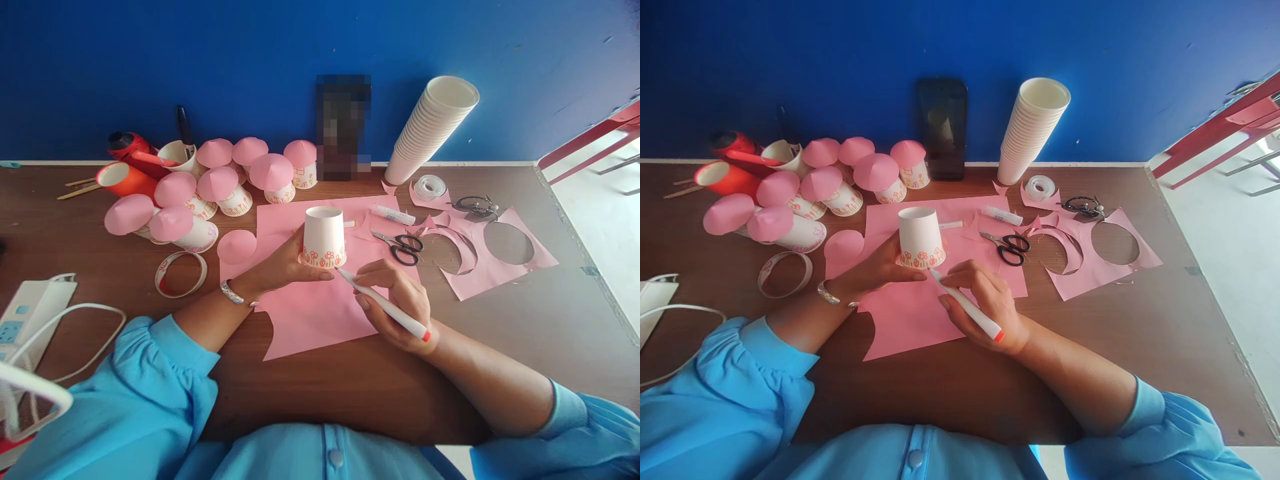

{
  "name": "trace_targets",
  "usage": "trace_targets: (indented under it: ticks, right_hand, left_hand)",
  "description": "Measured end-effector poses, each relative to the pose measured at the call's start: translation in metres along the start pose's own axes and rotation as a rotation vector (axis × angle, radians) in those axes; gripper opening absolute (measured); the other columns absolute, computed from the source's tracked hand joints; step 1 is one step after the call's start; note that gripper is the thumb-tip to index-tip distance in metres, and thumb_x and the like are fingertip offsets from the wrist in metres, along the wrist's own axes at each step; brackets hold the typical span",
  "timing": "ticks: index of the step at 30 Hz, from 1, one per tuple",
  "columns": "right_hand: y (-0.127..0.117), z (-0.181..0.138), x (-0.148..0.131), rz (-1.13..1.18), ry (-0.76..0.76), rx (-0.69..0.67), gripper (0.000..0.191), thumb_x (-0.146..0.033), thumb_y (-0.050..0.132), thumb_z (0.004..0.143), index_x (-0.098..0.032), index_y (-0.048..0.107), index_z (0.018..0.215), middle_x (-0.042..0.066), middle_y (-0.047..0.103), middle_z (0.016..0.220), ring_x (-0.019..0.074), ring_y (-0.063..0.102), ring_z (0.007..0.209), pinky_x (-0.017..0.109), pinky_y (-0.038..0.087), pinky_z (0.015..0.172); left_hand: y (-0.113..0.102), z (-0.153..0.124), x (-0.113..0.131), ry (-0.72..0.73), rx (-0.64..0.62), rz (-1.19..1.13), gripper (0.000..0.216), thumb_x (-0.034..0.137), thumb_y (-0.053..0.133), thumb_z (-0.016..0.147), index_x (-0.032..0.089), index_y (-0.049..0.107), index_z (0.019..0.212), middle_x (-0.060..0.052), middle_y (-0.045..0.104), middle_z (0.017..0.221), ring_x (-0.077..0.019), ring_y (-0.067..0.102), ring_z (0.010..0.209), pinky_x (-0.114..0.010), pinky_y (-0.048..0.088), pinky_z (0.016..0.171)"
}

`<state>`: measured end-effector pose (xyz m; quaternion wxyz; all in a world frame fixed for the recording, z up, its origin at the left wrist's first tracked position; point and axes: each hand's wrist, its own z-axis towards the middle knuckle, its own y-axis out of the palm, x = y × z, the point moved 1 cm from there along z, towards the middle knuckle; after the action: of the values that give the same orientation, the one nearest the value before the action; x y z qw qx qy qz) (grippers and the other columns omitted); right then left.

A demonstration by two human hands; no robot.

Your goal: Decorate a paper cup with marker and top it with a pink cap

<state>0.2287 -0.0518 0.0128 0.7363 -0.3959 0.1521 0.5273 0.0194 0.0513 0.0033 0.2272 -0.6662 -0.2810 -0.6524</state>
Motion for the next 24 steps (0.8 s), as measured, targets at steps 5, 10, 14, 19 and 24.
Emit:
trace_targets:
  ticks: [5,10,14,19,24]
  right_hand:
    - [0.001,-0.006,0.013,0.022,-0.001,0.055,0.031,-0.034,0.052,0.11,-0.025,0.059,0.138,0.007,0.076,0.1,0.0196,0.074,0.081,0.037,0.064,0.077]
    - [0.004,-0.002,0.033,-0.056,0.077,0.074,0.06,-0.026,0.077,0.095,-0.03,0.048,0.148,0.015,0.068,0.143,0.029,0.071,0.126,0.051,0.061,0.105]
    - [0.005,0.002,0.044,0.03,0.09,0.032,0.081,-0.034,0.087,0.087,-0.028,0.04,0.152,0.02,0.053,0.161,0.0348,0.051,0.151,0.061,0.05,0.119]
    - [0.006,0.003,0.044,0.078,0.076,-0.041,0.08,-0.04,0.086,0.088,-0.03,0.039,0.152,0.018,0.054,0.159,0.0342,0.051,0.151,0.06,0.048,0.121]
    - [0.005,0.002,0.043,0.083,0.092,-0.011,0.076,-0.037,0.082,0.091,-0.032,0.037,0.152,0.018,0.049,0.164,0.0332,0.048,0.154,0.061,0.047,0.121]
  left_hand:
    - [0.001,-0.001,0.001,-0.017,0.056,-0.052,0.07,0.036,0.094,0.074,0.023,0.065,0.137,-0.013,0.071,0.137,-0.038,0.061,0.134,-0.049,0.052,0.108]
    - [-0.002,-0.003,-0.007,-0.078,0.046,-0.158,0.078,0.036,0.095,0.073,0.023,0.062,0.142,-0.015,0.07,0.141,-0.0374,0.063,0.133,-0.048,0.053,0.107]
    - [-0.002,-0.003,-0.008,-0.049,-0.014,-0.236,0.077,0.038,0.096,0.07,0.022,0.065,0.138,-0.015,0.074,0.135,-0.0376,0.066,0.13,-0.047,0.054,0.105]
    - [0.003,-0.006,-0.001,-0.068,-0.115,-0.289,0.071,0.036,0.09,0.08,0.024,0.061,0.144,-0.016,0.071,0.142,-0.0367,0.065,0.136,-0.053,0.049,0.115]
    - [-0.001,-0.007,-0.007,-0.092,-0.169,-0.215,0.073,0.037,0.09,0.079,0.025,0.06,0.144,-0.015,0.072,0.137,-0.0357,0.066,0.13,-0.051,0.051,0.11]
